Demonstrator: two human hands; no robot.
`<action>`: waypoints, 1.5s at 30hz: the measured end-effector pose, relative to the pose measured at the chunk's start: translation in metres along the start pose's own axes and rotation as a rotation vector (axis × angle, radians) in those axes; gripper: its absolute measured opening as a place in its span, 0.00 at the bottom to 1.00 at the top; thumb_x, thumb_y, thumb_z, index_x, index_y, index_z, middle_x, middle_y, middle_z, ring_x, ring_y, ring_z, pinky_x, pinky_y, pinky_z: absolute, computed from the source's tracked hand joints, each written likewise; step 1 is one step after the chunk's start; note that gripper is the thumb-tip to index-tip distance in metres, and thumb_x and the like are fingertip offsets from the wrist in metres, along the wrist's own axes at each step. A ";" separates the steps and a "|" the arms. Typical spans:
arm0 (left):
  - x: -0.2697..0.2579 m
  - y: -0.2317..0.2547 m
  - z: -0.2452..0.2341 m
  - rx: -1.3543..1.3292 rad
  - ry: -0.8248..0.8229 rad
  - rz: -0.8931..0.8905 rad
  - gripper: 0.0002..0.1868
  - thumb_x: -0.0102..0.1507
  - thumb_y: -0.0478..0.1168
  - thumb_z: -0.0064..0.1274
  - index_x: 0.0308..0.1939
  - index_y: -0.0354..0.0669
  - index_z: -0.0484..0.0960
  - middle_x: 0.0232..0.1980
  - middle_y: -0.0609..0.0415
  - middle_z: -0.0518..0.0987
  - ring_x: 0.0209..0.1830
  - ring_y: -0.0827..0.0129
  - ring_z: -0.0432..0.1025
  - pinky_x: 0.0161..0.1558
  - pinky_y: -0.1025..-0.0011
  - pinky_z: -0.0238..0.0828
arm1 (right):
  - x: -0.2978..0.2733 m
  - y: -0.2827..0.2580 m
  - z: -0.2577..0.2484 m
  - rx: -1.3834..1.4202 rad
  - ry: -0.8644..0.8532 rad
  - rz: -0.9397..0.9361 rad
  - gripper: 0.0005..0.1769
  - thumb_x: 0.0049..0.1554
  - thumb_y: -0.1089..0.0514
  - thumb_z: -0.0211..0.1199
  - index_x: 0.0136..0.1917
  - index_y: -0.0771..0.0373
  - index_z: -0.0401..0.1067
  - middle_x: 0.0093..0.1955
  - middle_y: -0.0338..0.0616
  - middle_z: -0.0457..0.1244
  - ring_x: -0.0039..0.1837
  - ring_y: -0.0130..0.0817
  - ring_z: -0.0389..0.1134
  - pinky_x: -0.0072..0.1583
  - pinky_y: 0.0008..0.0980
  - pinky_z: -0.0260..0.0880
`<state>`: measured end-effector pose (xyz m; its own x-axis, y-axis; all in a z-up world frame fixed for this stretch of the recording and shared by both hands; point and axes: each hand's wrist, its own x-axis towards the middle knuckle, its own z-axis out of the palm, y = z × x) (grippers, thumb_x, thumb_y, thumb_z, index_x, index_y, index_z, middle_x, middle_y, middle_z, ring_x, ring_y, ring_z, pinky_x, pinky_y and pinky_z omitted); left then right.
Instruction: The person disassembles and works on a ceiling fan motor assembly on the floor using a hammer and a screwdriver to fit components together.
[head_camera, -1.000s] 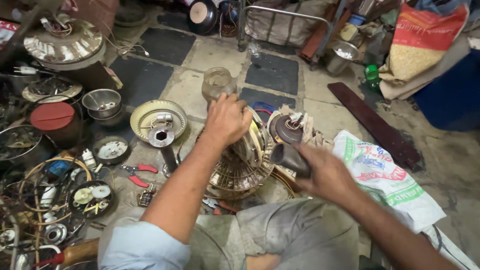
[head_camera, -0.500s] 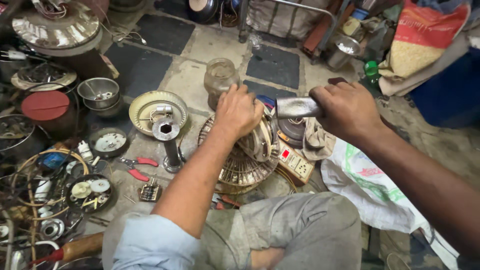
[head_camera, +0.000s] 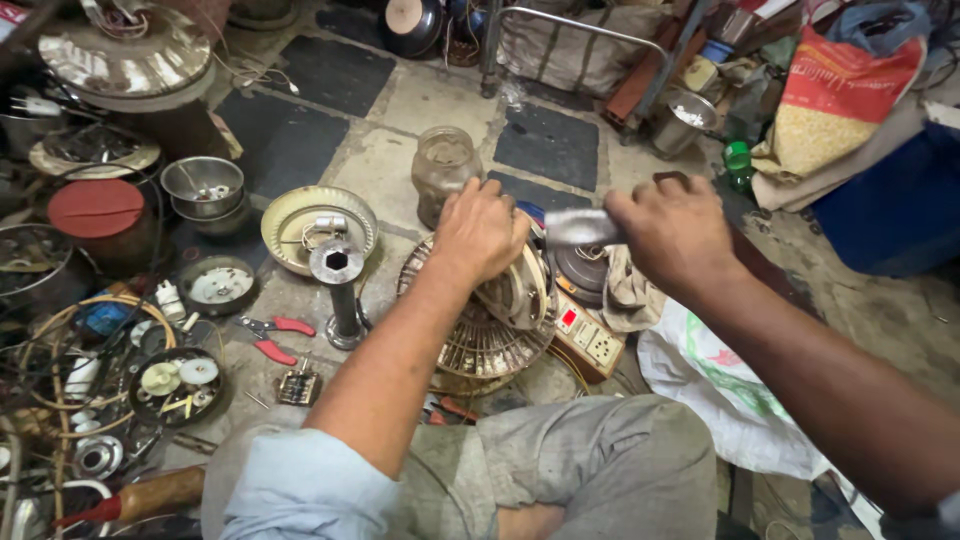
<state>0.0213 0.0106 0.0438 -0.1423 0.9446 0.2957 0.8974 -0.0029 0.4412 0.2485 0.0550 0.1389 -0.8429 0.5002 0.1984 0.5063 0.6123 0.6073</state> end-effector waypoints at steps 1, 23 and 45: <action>0.001 0.001 -0.003 0.003 0.005 -0.001 0.25 0.65 0.50 0.39 0.48 0.36 0.85 0.60 0.42 0.76 0.65 0.50 0.65 0.67 0.50 0.59 | -0.002 0.003 -0.002 0.058 0.087 0.048 0.08 0.57 0.57 0.58 0.51 0.51 0.73 0.45 0.43 0.68 0.52 0.43 0.70 0.57 0.46 0.63; 0.002 0.000 0.009 0.011 0.064 0.097 0.24 0.65 0.51 0.41 0.49 0.36 0.84 0.58 0.41 0.76 0.64 0.47 0.66 0.67 0.49 0.59 | -0.015 -0.003 0.002 0.060 0.188 -0.025 0.16 0.50 0.59 0.64 0.53 0.51 0.72 0.43 0.38 0.66 0.49 0.40 0.68 0.53 0.45 0.60; -0.009 0.001 0.009 0.018 0.214 0.131 0.21 0.65 0.50 0.45 0.42 0.37 0.85 0.49 0.43 0.79 0.57 0.48 0.71 0.58 0.50 0.68 | -0.032 -0.002 0.010 0.004 0.059 -0.006 0.14 0.53 0.59 0.66 0.53 0.48 0.72 0.46 0.35 0.68 0.53 0.36 0.70 0.57 0.43 0.61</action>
<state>0.0279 0.0049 0.0338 -0.1077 0.8455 0.5229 0.9209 -0.1134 0.3730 0.2760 0.0440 0.1240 -0.8551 0.4595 0.2401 0.5019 0.6179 0.6052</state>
